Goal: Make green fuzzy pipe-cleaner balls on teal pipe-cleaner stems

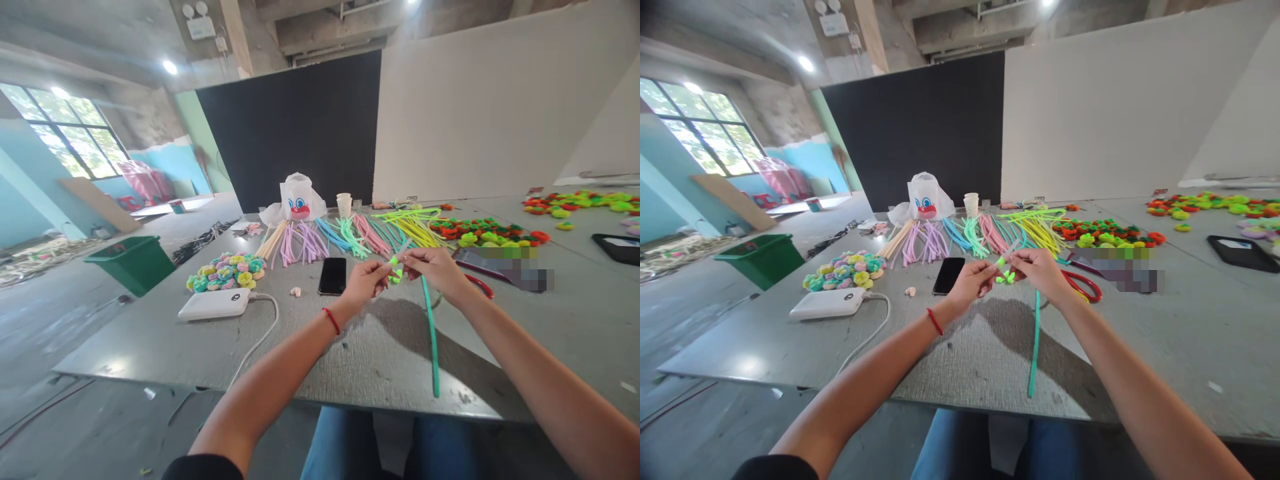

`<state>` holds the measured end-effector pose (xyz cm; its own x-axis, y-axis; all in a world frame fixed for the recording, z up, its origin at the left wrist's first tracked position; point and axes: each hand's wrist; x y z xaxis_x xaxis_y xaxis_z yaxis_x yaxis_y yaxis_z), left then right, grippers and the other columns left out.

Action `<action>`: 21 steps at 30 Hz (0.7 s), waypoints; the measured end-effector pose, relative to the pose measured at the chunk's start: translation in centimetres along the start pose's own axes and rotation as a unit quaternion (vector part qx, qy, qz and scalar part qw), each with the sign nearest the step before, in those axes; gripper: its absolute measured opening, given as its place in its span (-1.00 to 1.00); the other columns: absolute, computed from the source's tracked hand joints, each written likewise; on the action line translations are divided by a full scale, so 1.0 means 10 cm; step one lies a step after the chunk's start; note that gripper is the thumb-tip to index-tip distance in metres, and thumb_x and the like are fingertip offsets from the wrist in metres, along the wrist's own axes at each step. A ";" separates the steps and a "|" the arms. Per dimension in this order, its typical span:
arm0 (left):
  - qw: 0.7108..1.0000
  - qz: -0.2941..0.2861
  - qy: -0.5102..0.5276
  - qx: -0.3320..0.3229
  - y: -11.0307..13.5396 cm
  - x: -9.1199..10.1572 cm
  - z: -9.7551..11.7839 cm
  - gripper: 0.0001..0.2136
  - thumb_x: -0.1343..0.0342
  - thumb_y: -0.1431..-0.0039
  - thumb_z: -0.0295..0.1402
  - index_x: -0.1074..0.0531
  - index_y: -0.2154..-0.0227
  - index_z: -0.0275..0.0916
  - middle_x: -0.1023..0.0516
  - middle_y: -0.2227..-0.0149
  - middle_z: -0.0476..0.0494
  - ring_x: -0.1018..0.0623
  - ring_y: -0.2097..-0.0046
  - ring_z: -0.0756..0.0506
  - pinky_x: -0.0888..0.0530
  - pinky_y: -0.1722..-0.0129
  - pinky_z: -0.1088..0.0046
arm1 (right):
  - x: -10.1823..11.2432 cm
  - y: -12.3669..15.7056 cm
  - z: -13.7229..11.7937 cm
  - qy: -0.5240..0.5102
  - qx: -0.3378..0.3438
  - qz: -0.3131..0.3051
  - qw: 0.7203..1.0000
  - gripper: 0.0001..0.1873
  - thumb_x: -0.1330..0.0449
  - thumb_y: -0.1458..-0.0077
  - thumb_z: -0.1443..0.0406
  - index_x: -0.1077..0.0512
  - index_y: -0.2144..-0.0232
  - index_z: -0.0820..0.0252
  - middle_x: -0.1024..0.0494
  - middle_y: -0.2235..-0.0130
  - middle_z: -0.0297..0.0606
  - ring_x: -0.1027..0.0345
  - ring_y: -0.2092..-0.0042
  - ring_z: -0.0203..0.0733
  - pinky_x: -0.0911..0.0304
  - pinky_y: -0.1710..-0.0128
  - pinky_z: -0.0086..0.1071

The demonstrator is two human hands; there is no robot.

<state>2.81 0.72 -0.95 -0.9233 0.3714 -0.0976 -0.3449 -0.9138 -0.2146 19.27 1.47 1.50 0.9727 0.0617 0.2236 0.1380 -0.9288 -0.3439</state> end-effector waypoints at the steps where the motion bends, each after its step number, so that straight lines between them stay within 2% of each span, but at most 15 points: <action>1: 0.999 -0.015 0.033 0.007 0.00 0.01 0.02 -0.77 -0.10 -0.11 -0.25 -0.38 0.52 -0.32 -0.27 0.66 0.09 -0.14 0.69 0.15 0.02 0.69 0.58 | 0.00 0.01 -0.02 -0.006 -0.008 0.002 1.000 -0.48 -0.36 0.33 -0.11 -0.54 0.54 0.25 -0.43 0.59 -0.30 -0.28 0.57 -0.33 -0.27 0.55 -0.41; 8: 0.979 -0.142 0.128 0.076 0.05 0.13 0.10 -0.75 -0.15 -0.08 -0.22 -0.41 0.45 -0.36 -0.27 0.63 0.08 -0.09 0.70 0.18 0.09 0.73 0.60 | -0.01 0.07 -0.12 -0.029 -0.030 -0.009 0.999 -0.52 -0.40 0.36 -0.06 -0.50 0.60 0.25 -0.40 0.62 -0.33 -0.24 0.55 -0.34 -0.22 0.52 -0.43; 12: 0.973 -0.163 0.121 0.112 0.03 0.16 0.07 -0.76 -0.13 -0.12 -0.22 -0.37 0.47 -0.34 -0.24 0.65 0.10 -0.07 0.71 0.18 0.08 0.74 0.62 | -0.05 0.07 -0.10 -0.051 -0.013 -0.023 0.998 -0.52 -0.37 0.32 -0.08 -0.49 0.58 0.24 -0.40 0.61 -0.33 -0.23 0.55 -0.34 -0.20 0.52 -0.43; 14: 0.982 -0.133 0.074 0.107 -0.01 0.16 0.04 -0.74 -0.06 -0.18 -0.21 -0.38 0.47 -0.33 -0.27 0.65 0.07 -0.13 0.70 0.16 0.02 0.74 0.62 | -0.07 0.06 -0.08 -0.041 0.009 -0.006 0.999 -0.50 -0.37 0.33 -0.09 -0.49 0.60 0.24 -0.38 0.63 -0.33 -0.21 0.56 -0.35 -0.19 0.54 -0.44; 16: 0.995 -0.060 -0.010 0.081 -0.04 0.15 0.06 -0.70 0.03 -0.24 -0.20 -0.42 0.43 -0.33 -0.36 0.61 0.00 -0.29 0.64 0.10 -0.10 0.71 0.62 | -0.07 0.05 -0.07 -0.020 0.034 0.030 0.999 -0.50 -0.36 0.31 -0.10 -0.48 0.61 0.24 -0.38 0.64 -0.33 -0.20 0.57 -0.35 -0.18 0.55 -0.44; 19: 0.986 0.074 -0.146 -0.043 0.06 0.07 0.30 -0.69 0.08 -0.28 -0.19 -0.47 0.37 -0.29 -0.50 0.43 -0.13 -0.50 0.39 -0.01 -0.36 0.51 0.55 | -0.05 0.04 -0.06 0.008 0.071 0.083 0.994 -0.55 -0.32 0.20 -0.05 -0.50 0.57 0.24 -0.39 0.65 -0.33 -0.21 0.58 -0.34 -0.17 0.57 -0.45; 20: 0.973 0.105 -0.173 -0.112 0.15 0.02 0.42 -0.69 0.07 -0.27 -0.18 -0.48 0.37 -0.27 -0.52 0.36 -0.15 -0.51 0.28 -0.04 -0.41 0.39 0.51 | -0.04 0.04 -0.06 0.009 0.078 0.099 0.992 -0.59 -0.32 0.17 -0.02 -0.51 0.55 0.25 -0.38 0.65 -0.35 -0.21 0.58 -0.35 -0.17 0.57 -0.45; 21: 0.963 0.111 -0.184 -0.162 0.27 -0.04 0.54 -0.69 0.06 -0.27 -0.18 -0.49 0.38 -0.25 -0.53 0.31 -0.16 -0.51 0.21 -0.07 -0.44 0.26 0.46 | -0.03 0.04 -0.05 0.003 0.082 0.114 0.990 -0.62 -0.31 0.16 0.01 -0.52 0.53 0.24 -0.38 0.66 -0.36 -0.21 0.59 -0.36 -0.16 0.58 -0.46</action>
<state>1.39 -2.79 3.81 -0.9862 0.0339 0.1620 -0.1155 -0.8422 -0.5267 18.92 0.94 1.76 0.9809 -0.1459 0.1285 -0.0567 -0.8467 -0.5290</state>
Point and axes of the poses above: each hand's wrist, its own y-axis away from the middle knuckle, its own x-axis out of the back of the hand, z = x × y
